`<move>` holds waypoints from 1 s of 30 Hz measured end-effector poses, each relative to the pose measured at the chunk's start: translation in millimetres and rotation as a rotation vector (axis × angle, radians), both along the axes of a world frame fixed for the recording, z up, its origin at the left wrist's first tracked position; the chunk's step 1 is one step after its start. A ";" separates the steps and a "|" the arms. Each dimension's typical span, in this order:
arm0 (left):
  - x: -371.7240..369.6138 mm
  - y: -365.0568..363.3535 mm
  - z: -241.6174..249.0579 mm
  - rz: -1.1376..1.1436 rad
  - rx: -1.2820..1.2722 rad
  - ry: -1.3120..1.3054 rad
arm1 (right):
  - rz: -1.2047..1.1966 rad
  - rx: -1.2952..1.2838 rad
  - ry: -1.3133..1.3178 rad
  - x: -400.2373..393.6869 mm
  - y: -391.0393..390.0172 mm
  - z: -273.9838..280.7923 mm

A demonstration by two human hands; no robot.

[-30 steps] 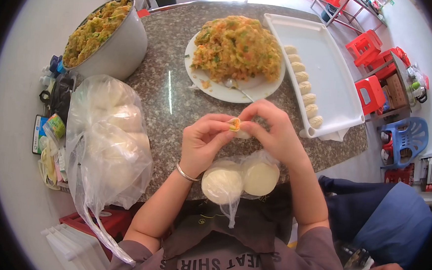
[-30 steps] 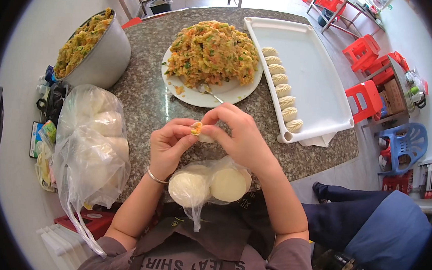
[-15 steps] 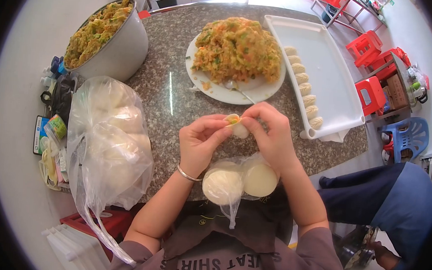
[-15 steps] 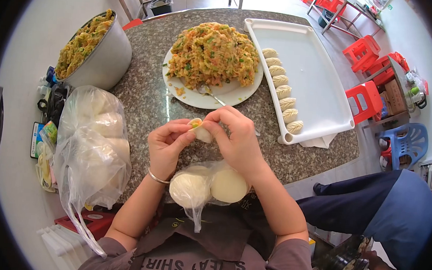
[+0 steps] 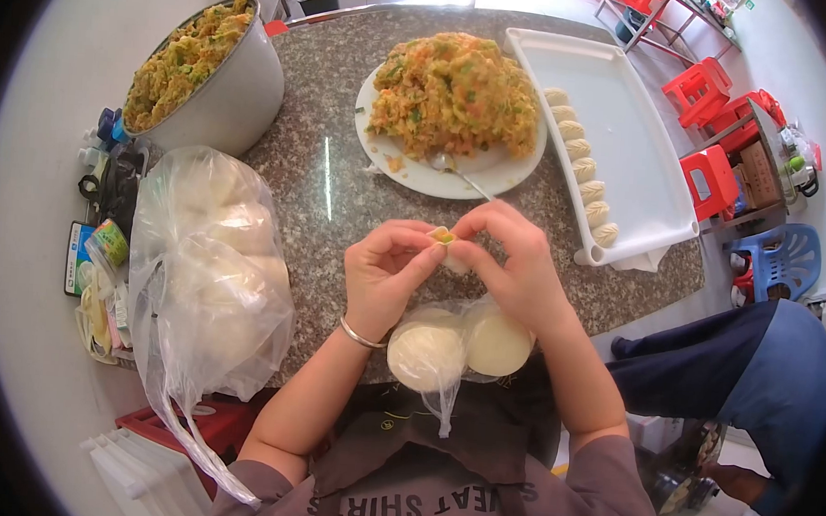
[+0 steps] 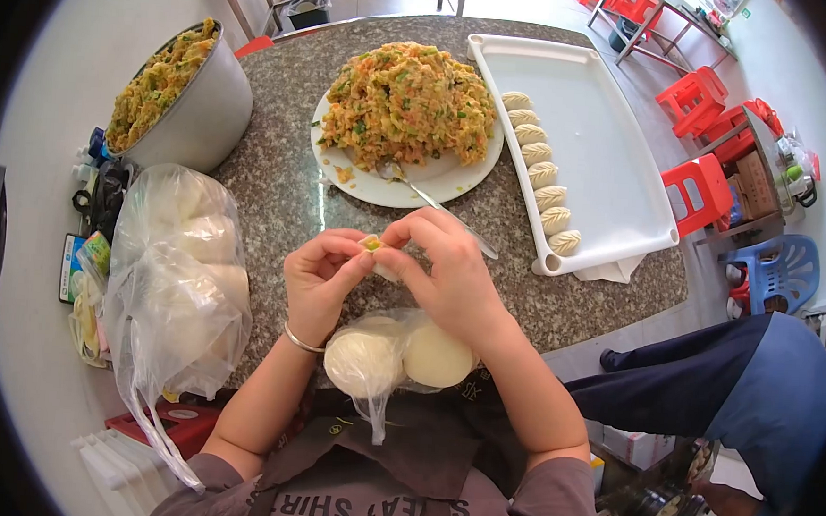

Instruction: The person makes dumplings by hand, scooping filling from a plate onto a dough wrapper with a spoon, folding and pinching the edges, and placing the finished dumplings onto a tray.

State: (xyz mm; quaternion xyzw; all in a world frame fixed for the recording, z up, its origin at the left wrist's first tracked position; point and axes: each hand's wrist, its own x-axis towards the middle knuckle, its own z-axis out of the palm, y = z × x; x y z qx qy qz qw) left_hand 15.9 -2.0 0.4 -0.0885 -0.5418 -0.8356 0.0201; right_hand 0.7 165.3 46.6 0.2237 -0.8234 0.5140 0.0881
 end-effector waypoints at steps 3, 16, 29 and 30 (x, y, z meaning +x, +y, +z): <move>3.1 5.6 9.7 0.045 -0.050 -0.042 | -0.016 -0.029 -0.044 -0.1 0.5 -2.4; -1.5 2.6 2.9 0.009 -0.148 0.043 | -0.038 -0.046 -0.176 -2.3 8.0 4.7; -0.6 -0.5 -1.8 0.000 -0.090 0.065 | -0.019 -0.058 -0.089 0.3 -1.3 -2.2; -0.5 -1.0 -2.1 -0.002 -0.083 0.054 | -0.018 -0.058 -0.089 0.0 -1.4 -2.6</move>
